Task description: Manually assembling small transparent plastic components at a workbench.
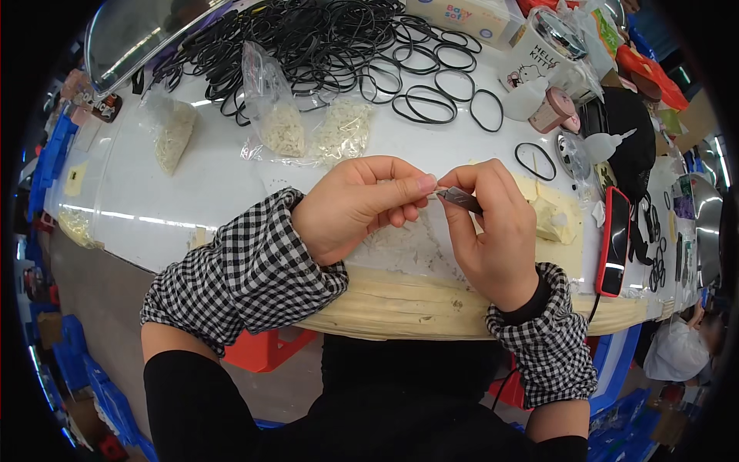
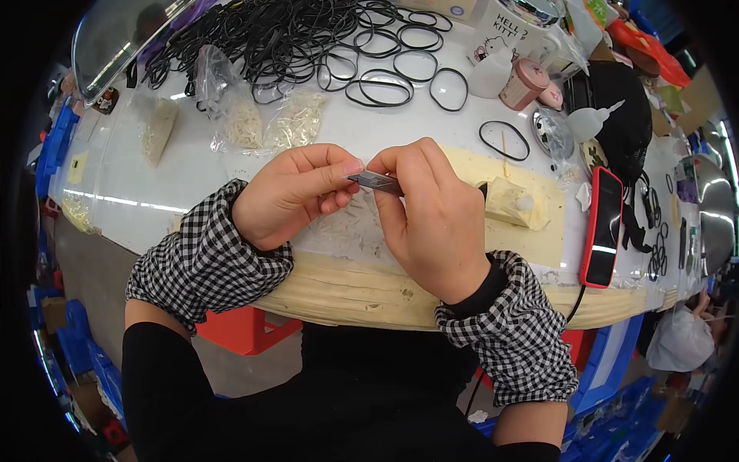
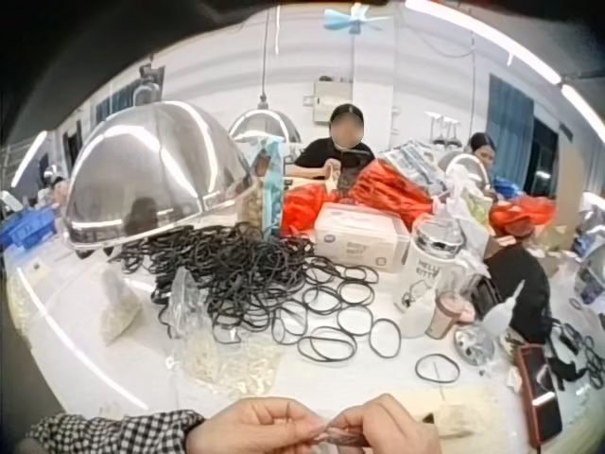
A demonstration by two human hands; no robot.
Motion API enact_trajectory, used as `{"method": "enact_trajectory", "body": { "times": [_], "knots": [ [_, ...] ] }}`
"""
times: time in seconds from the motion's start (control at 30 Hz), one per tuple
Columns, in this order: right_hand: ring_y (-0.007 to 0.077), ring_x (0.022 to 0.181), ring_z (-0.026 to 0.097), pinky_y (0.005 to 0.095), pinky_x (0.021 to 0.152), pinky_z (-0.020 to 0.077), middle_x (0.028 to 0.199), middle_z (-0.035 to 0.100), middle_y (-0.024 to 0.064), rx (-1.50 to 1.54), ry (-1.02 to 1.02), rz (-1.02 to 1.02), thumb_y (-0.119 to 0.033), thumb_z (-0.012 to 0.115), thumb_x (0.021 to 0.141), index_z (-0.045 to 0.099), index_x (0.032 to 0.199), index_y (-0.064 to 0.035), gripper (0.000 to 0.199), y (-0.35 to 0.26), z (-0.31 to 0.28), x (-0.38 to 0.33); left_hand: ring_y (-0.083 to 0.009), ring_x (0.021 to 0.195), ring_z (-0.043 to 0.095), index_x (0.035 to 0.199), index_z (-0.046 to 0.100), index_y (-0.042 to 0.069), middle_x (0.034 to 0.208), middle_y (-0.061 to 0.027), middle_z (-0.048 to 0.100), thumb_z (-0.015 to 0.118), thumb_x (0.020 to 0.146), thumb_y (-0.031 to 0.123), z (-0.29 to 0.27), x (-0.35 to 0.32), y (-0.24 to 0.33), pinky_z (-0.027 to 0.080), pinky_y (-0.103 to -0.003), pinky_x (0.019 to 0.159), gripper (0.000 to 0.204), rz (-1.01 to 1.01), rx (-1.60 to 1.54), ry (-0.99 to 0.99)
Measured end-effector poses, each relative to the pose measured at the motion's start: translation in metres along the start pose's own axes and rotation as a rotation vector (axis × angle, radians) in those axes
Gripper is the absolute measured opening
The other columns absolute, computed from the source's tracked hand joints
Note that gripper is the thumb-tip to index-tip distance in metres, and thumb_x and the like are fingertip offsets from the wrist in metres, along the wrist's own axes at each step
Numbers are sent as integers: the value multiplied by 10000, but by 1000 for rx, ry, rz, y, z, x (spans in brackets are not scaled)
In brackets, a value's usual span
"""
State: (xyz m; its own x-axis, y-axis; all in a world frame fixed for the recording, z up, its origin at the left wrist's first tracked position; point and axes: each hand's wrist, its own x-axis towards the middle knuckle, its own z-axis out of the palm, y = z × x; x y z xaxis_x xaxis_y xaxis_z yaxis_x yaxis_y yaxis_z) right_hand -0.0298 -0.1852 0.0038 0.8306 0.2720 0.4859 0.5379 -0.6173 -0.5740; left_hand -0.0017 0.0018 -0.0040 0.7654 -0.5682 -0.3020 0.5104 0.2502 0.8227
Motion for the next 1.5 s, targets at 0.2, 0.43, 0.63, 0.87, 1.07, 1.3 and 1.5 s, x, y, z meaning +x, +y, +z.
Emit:
{"method": "enact_trajectory", "body": {
  "times": [0.2,0.43,0.63,0.87,1.07,1.3,1.5],
  "knots": [
    [218,629,591,300,524,463,769,554,89,135,-4,56,-44,668,769,548,857,-22,151,-4,0,1,-31,715,492,954,585,58,811,40,544,551,938,199,3,2,2,419,-157,650,145,9,2,-40],
    [220,537,549,307,467,414,659,551,77,18,-98,91,-269,671,831,541,775,-31,276,-5,-8,4,-27,703,466,967,545,53,829,33,528,485,970,228,-1,3,5,389,-145,593,185,1,-72,-108],
    [243,502,528,327,453,400,612,531,90,-69,-68,28,-310,647,848,515,718,-41,326,0,-6,0,-44,712,505,949,589,41,814,25,555,536,948,205,-4,4,3,425,-163,629,173,-21,-183,-215],
    [240,481,511,331,436,381,576,507,75,-65,-77,39,-315,642,850,509,691,-50,337,-1,-6,0,-36,701,499,963,587,39,808,28,551,540,947,200,-4,5,0,410,-153,594,168,-27,-209,-234],
    [235,472,500,332,428,370,554,491,69,-49,-96,38,-303,639,853,510,678,-58,327,-1,-8,0,-31,662,430,949,533,49,806,28,511,497,965,221,0,3,3,370,-150,567,177,-27,-135,-217],
    [227,476,507,326,429,377,562,494,62,-40,-65,8,-296,640,852,518,687,-57,315,-1,-6,-2,-28,645,400,945,509,52,810,25,495,485,970,233,-1,3,2,351,-148,555,184,-16,-115,-227],
    [224,482,513,324,434,384,573,504,61,-29,-46,3,-293,640,853,518,694,-56,310,0,-4,-2,-30,667,466,950,575,28,799,18,543,525,956,209,-3,4,1,389,-148,564,187,-10,-204,-264]
  ]
}}
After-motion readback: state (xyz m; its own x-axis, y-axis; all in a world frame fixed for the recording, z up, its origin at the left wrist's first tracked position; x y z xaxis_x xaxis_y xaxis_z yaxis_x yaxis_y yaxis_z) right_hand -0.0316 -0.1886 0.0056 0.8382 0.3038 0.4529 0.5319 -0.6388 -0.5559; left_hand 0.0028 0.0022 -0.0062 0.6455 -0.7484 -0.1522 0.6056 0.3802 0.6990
